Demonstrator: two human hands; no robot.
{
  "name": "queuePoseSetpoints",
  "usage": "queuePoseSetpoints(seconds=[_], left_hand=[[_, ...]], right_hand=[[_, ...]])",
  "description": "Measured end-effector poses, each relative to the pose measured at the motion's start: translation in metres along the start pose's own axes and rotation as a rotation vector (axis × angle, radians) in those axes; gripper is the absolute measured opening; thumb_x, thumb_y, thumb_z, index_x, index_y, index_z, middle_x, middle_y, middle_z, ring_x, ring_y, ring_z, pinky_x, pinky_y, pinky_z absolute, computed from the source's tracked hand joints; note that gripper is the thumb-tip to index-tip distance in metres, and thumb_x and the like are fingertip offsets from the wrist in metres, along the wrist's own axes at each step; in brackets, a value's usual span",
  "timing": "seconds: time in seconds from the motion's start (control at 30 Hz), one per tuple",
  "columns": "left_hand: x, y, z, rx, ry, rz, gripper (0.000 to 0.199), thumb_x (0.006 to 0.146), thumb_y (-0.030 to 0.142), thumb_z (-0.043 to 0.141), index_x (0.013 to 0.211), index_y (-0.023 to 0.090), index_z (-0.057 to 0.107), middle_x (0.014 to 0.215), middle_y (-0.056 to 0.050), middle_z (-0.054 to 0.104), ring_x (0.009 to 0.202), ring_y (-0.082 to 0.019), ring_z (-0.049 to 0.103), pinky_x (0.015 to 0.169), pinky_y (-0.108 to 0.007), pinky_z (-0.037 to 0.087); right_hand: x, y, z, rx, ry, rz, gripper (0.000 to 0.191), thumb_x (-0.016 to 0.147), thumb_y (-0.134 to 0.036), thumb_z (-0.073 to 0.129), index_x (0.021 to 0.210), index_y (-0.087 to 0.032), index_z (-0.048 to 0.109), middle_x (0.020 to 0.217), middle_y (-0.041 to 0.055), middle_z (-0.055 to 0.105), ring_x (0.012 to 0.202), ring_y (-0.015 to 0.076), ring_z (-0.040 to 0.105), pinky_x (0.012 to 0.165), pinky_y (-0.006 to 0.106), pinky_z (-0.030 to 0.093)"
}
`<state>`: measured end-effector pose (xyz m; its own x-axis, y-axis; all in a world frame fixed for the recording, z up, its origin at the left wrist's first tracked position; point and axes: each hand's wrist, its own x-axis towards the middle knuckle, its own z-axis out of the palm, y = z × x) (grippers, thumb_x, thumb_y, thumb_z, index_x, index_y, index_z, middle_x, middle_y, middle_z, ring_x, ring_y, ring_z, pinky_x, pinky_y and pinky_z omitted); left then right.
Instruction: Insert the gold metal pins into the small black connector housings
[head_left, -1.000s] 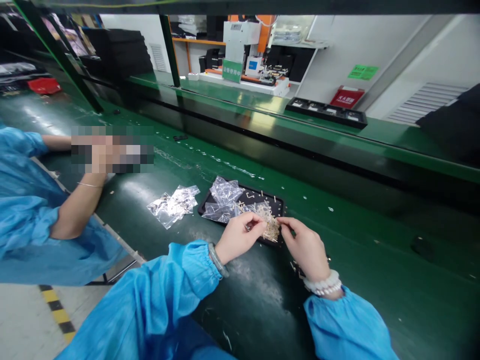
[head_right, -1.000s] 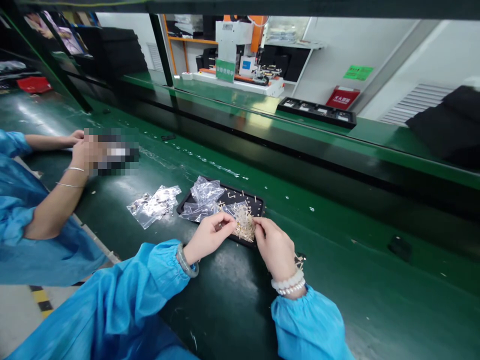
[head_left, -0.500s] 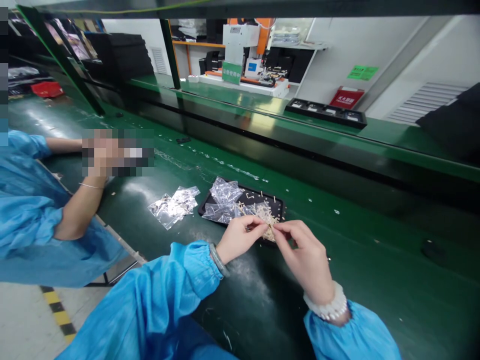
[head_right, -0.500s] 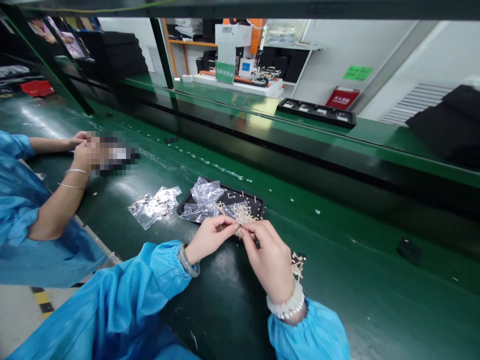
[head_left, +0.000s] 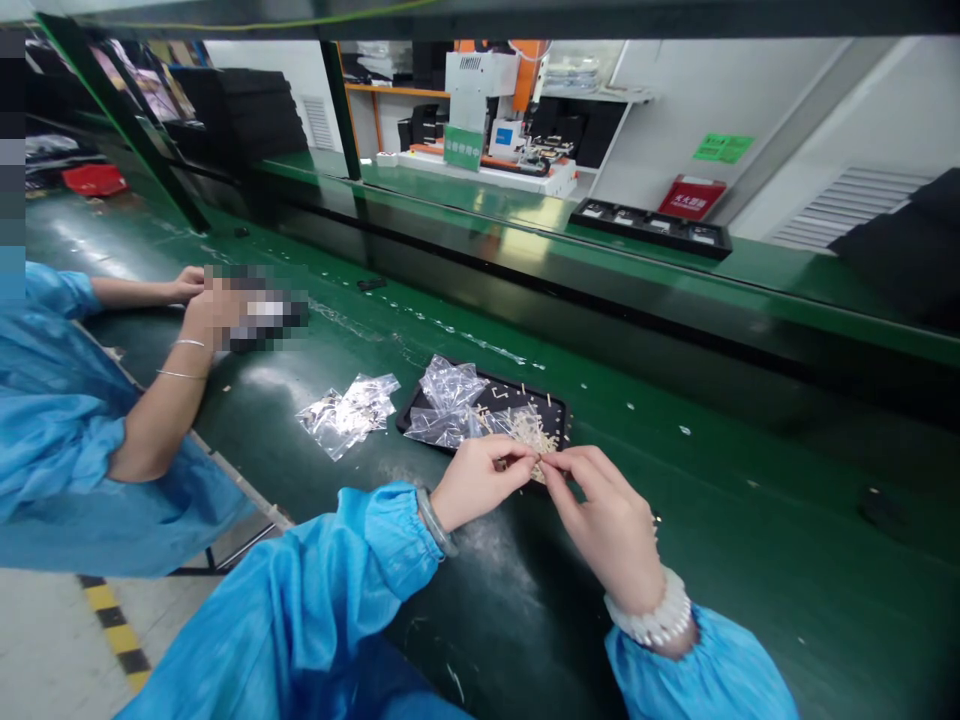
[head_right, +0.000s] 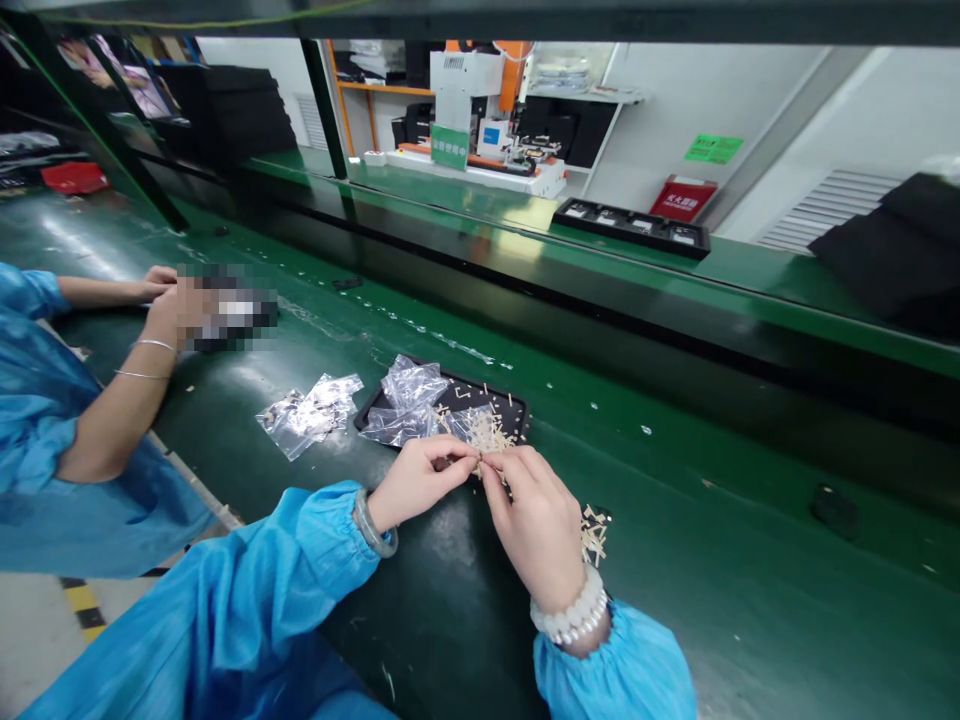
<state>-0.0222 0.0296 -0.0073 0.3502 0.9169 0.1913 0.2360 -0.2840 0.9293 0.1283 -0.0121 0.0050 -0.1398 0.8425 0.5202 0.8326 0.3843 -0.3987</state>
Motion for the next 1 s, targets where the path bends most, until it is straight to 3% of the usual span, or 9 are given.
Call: queuePoseSetpoints(seconds=[0.13,0.33,0.43,0.67,1.0], left_hand=[[-0.002,-0.001,-0.003,0.190,-0.015,0.098,0.017,0.083,0.021,0.051,0.084,0.017,0.068,0.080,-0.001,0.066,0.070,-0.012,0.059,0.065,-0.021,0.046],[-0.004,-0.008,-0.005,0.508,-0.024,0.407,0.024,0.090,0.023,0.041,0.089,0.016,0.064,0.086,-0.005,0.066,0.083,-0.016,0.060,0.078,-0.030,0.047],[-0.004,-0.009,-0.005,0.593,-0.040,0.468,0.024,0.090,0.021,0.039,0.091,0.015,0.062,0.087,-0.007,0.066,0.084,-0.017,0.060,0.078,-0.032,0.048],[-0.004,-0.009,-0.002,0.581,-0.018,0.476,0.022,0.089,0.021,0.042,0.088,0.015,0.063,0.083,-0.006,0.065,0.079,-0.016,0.059,0.076,-0.031,0.047],[-0.005,-0.011,0.003,0.394,0.038,0.336,0.019,0.086,0.021,0.048,0.081,0.017,0.065,0.077,-0.003,0.066,0.074,-0.014,0.060,0.073,-0.027,0.048]], right_hand=[[0.000,0.001,0.000,-0.056,-0.015,-0.017,0.013,0.087,-0.024,0.048,0.086,-0.019,0.061,0.084,0.0039,0.063,0.078,0.0161,0.059,0.071,0.027,0.045],[0.002,0.001,0.000,-0.037,-0.091,0.027,0.017,0.089,-0.026,0.045,0.085,-0.020,0.060,0.083,0.0029,0.063,0.075,0.0156,0.061,0.067,0.026,0.045],[0.001,0.000,0.001,-0.055,-0.088,0.039,0.018,0.088,-0.027,0.045,0.083,-0.020,0.061,0.081,0.0023,0.063,0.073,0.0150,0.061,0.066,0.025,0.045],[-0.004,-0.002,0.009,-0.192,0.003,0.001,0.014,0.085,-0.020,0.048,0.079,-0.019,0.060,0.078,0.0026,0.063,0.071,0.0158,0.059,0.066,0.027,0.042],[-0.004,-0.007,0.013,-0.239,0.085,-0.029,0.014,0.083,-0.019,0.049,0.077,-0.018,0.061,0.075,0.0026,0.063,0.066,0.0150,0.058,0.062,0.027,0.041]])
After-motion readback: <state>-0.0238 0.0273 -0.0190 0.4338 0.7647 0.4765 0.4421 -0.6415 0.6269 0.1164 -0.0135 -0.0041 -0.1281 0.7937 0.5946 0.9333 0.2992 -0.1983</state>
